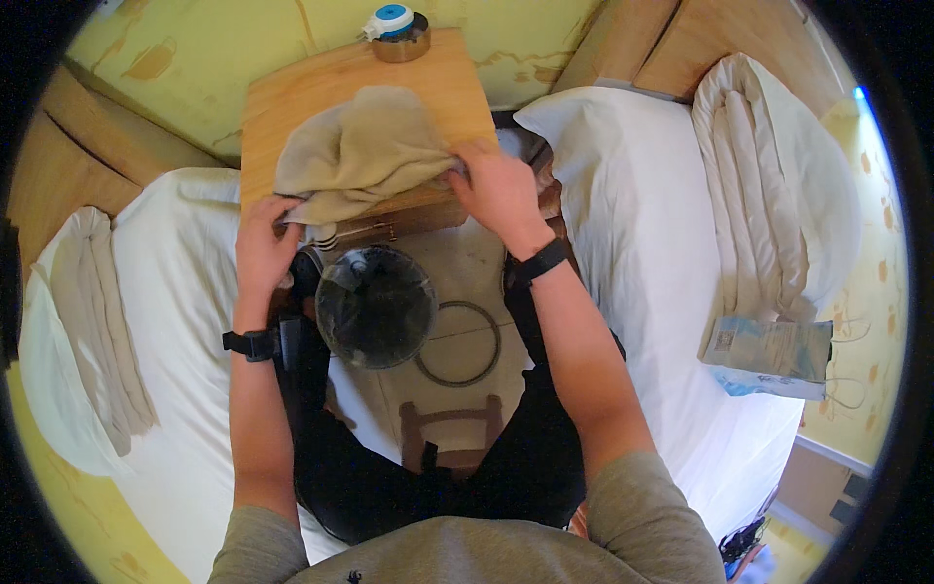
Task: Cleaning and smoothing a towel on a nightstand and using a small tool to poke at furniture components.
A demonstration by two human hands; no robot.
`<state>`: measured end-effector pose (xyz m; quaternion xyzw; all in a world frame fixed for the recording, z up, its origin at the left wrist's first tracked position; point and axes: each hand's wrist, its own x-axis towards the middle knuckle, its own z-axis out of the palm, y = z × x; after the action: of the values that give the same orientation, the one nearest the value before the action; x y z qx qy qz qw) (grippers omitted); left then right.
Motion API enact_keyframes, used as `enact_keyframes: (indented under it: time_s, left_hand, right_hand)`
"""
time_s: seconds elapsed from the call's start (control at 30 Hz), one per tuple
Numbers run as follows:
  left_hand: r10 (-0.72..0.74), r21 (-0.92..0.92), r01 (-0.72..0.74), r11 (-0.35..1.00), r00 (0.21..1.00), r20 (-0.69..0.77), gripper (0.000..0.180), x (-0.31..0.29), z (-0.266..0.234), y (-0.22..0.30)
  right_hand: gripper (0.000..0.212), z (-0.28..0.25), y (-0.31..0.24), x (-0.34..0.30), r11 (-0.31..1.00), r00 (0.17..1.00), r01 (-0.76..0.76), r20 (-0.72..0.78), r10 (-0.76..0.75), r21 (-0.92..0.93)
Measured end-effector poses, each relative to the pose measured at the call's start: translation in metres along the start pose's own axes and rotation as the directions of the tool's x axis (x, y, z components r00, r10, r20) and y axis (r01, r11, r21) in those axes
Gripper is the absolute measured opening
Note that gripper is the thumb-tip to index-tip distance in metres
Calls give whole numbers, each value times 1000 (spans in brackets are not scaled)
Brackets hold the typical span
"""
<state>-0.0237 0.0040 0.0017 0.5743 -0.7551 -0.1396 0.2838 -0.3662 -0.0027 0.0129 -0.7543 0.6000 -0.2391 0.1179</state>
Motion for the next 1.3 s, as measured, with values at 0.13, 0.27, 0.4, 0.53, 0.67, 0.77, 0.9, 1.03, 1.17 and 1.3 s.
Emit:
enact_keyframes:
  time_s: [0.13, 0.27, 0.4, 0.53, 0.67, 0.77, 0.9, 1.03, 1.17, 1.3]
  left_hand:
    - [-14, 114, 32, 993, 987, -159, 26, -1, -7, -7]
    - [-5, 78, 27, 997, 964, -265, 30, 2, -11, -4]
    - [93, -109, -116, 987, 976, -197, 35, 5, -11, 9]
    - [119, -20, -120, 993, 992, -42, 52, 3, 12, 42]
    - [117, 216, -118, 969, 993, 21, 75, 3, 20, 51]
    - [-68, 97, 54, 994, 986, 153, 78, 10, 14, 53]
    - [-17, 95, 7, 995, 995, 99, 70, 7, 16, 47]
    - [-42, 116, 22, 993, 983, 178, 52, 7, 12, 49]
    - [-67, -6, 70, 998, 972, 226, 44, 3, 2, 41]
    - [-38, 35, 37, 999, 998, 42, 40, -1, -11, 38]
  right_hand:
    - [26, 6, 3, 3, 990, 989, 136, -68, -133, 41]
    - [31, 15, -22, 0, 909, 940, 317, 42, -340, 270]
    - [33, 23, -36, 1, 888, 939, 335, -36, -342, 316]
    - [57, 33, -32, 8, 905, 949, 307, -167, -268, 293]
    - [79, 34, -37, 8, 929, 953, 303, -69, -295, 213]
    - [86, 25, -40, 6, 947, 977, 203, 17, -214, 250]
    - [87, 23, -33, 7, 949, 967, 207, 96, -235, 237]
    - [69, 18, -32, 4, 942, 956, 197, 161, -246, 271]
    - [50, 5, -29, 4, 945, 944, 78, 282, -172, 318]
    - [42, -2, -25, 1, 942, 966, 84, 205, -158, 326]
